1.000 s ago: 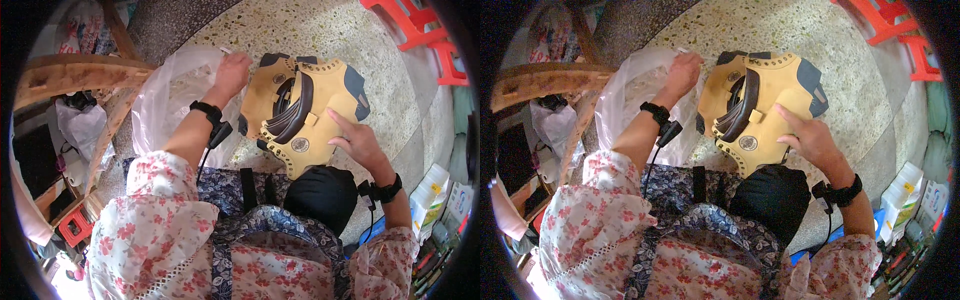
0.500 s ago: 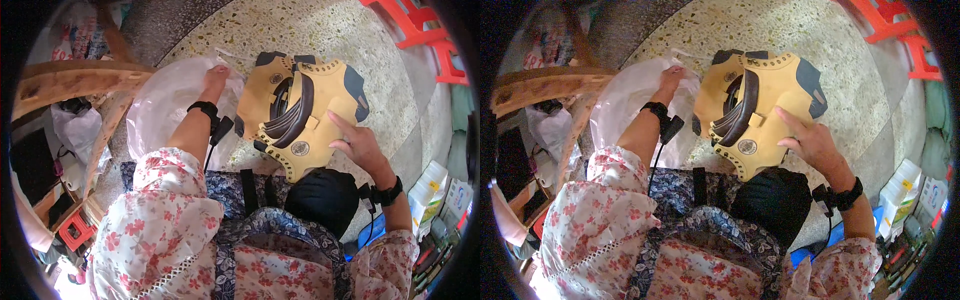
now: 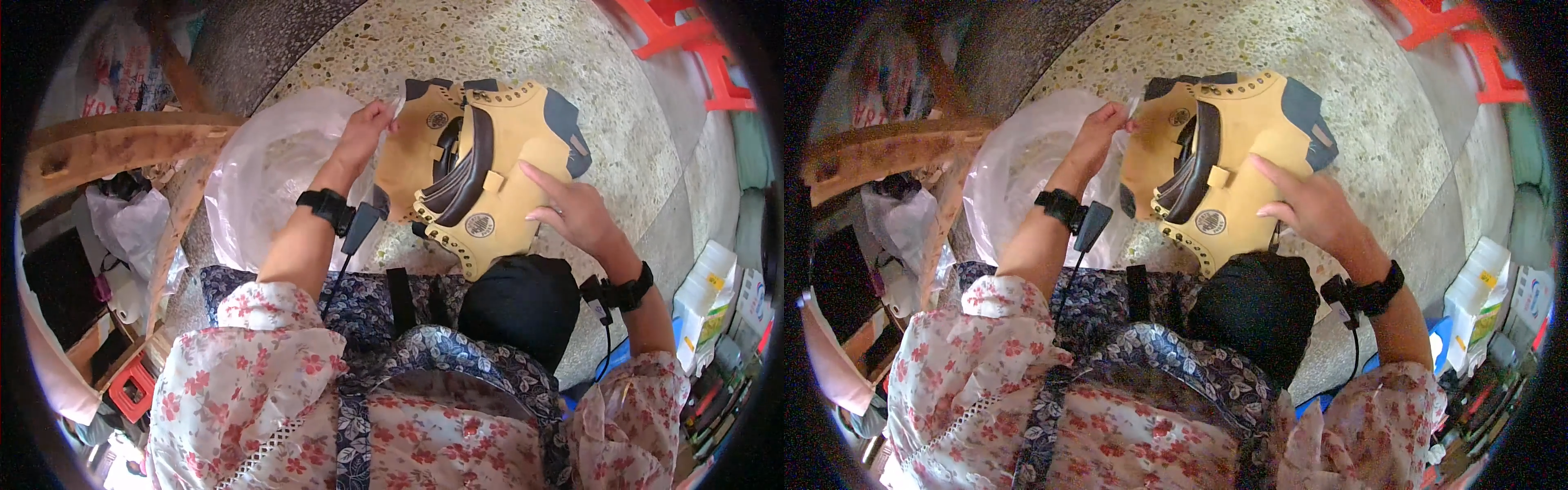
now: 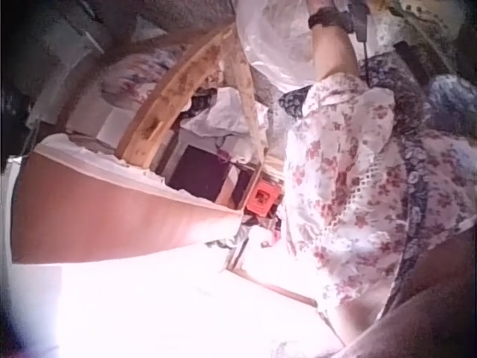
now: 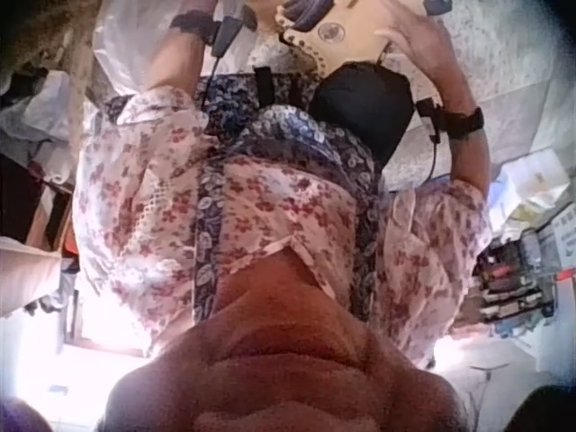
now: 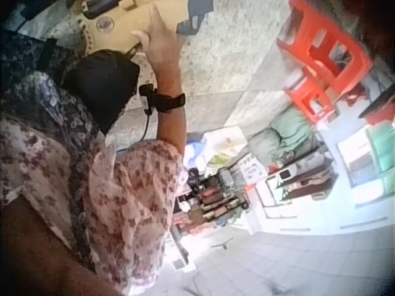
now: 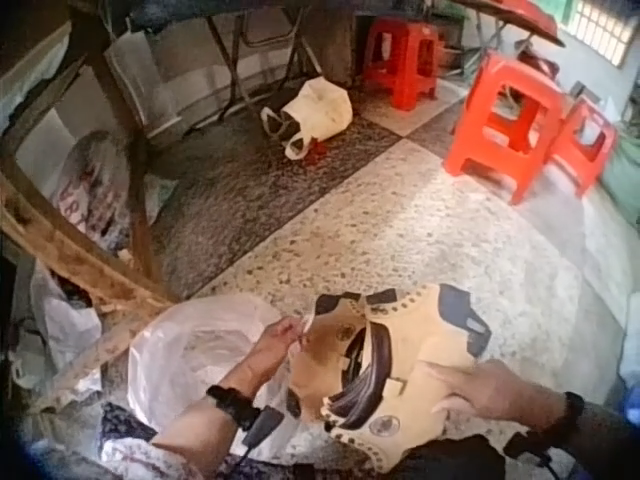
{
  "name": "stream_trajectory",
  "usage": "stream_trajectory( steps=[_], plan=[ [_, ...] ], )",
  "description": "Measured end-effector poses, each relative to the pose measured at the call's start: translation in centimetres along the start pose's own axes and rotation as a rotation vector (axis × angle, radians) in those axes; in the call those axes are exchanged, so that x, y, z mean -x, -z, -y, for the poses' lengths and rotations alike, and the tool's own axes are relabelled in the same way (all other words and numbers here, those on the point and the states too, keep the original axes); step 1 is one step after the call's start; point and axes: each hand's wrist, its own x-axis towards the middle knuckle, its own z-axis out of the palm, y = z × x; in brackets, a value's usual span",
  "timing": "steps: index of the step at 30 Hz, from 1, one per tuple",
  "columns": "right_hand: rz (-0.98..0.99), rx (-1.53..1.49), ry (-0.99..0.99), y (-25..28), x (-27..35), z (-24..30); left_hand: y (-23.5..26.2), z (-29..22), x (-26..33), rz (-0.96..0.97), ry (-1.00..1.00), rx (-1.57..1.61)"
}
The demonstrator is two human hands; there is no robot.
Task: Bundling and tying stacks of shoe upper components using plastic strips.
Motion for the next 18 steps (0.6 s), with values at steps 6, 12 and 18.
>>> stream_trajectory(
  steps=[6, 12, 18],
  plan=[
    [-0.283, -0.083, 0.241, -1.6, -0.1, -1.5, -4.5, -3.4, 1.7, -0.049, 0.016, 0.058],
    [-0.189, -0.080, 0.163, -1.5, -0.3, -1.1, -5.4, -3.1, 2.7, -0.115, -0.013, -0.130],
    [-0.159, -0.167, 0.122, -1.2, -0.3, -0.8, -8.0, 2.5, 2.2, -0.159, 0.056, -0.838]
  ],
)
